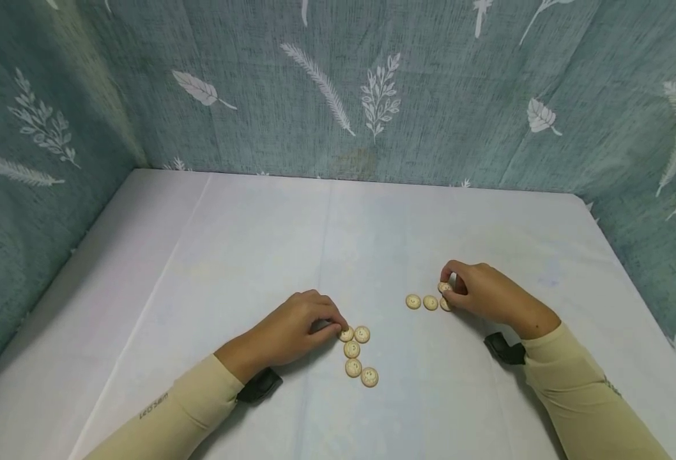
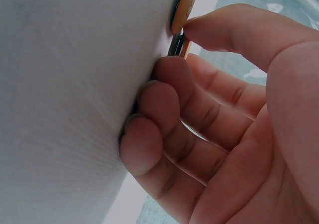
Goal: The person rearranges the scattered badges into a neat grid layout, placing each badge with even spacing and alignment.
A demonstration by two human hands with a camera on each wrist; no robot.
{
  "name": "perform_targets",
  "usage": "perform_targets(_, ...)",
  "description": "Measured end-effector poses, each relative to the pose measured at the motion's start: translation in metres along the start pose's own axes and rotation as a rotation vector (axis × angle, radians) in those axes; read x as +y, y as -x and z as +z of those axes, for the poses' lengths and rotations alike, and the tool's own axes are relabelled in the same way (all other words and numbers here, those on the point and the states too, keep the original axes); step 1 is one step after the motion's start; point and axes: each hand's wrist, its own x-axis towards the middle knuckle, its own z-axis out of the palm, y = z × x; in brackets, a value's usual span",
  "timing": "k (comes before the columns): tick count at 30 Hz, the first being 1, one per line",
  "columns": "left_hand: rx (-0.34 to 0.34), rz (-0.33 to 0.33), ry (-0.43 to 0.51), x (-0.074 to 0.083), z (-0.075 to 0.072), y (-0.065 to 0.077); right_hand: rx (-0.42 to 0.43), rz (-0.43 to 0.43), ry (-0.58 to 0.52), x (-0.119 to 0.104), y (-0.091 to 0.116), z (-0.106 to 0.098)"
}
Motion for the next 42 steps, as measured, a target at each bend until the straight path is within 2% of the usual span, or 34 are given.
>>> perform_targets(6, 0.013, 0.003, -0.012, 0.0, -0.001, -0.001, 0.01, -0.008, 0.007, 0.001, -0.001, -0.001)
perform_targets(12, -0.003, 0.0, -0.003, 0.0, 0.002, 0.0, -0.006, -0.006, -0.003, 0.003, 0.0, 0.002)
perform_targets(19, 0.021, 0.009, -0.013, 0.0, 0.0, -0.001, 0.019, -0.018, 0.005, 0.002, 0.0, -0.001)
perform_targets(24, -0.005, 0.004, -0.009, 0.0, 0.001, -0.001, -0.005, -0.006, -0.009, 0.003, 0.001, 0.0)
perform_targets(27, 0.001, 0.012, -0.011, 0.0, 0.001, -0.002, 0.007, -0.013, -0.008, 0.002, 0.001, 0.0)
perform_targets(31, 0.014, 0.009, -0.006, 0.0, 0.001, -0.002, 0.027, -0.03, -0.003, 0.0, 0.001, -0.001)
perform_targets(37, -0.008, 0.001, -0.008, -0.001, 0.004, 0.001, 0.03, -0.031, 0.023, -0.008, 0.004, 0.001)
perform_targets(42, 0.016, 0.0, -0.007, -0.001, 0.003, 0.001, 0.066, -0.068, 0.066, -0.018, 0.007, -0.001)
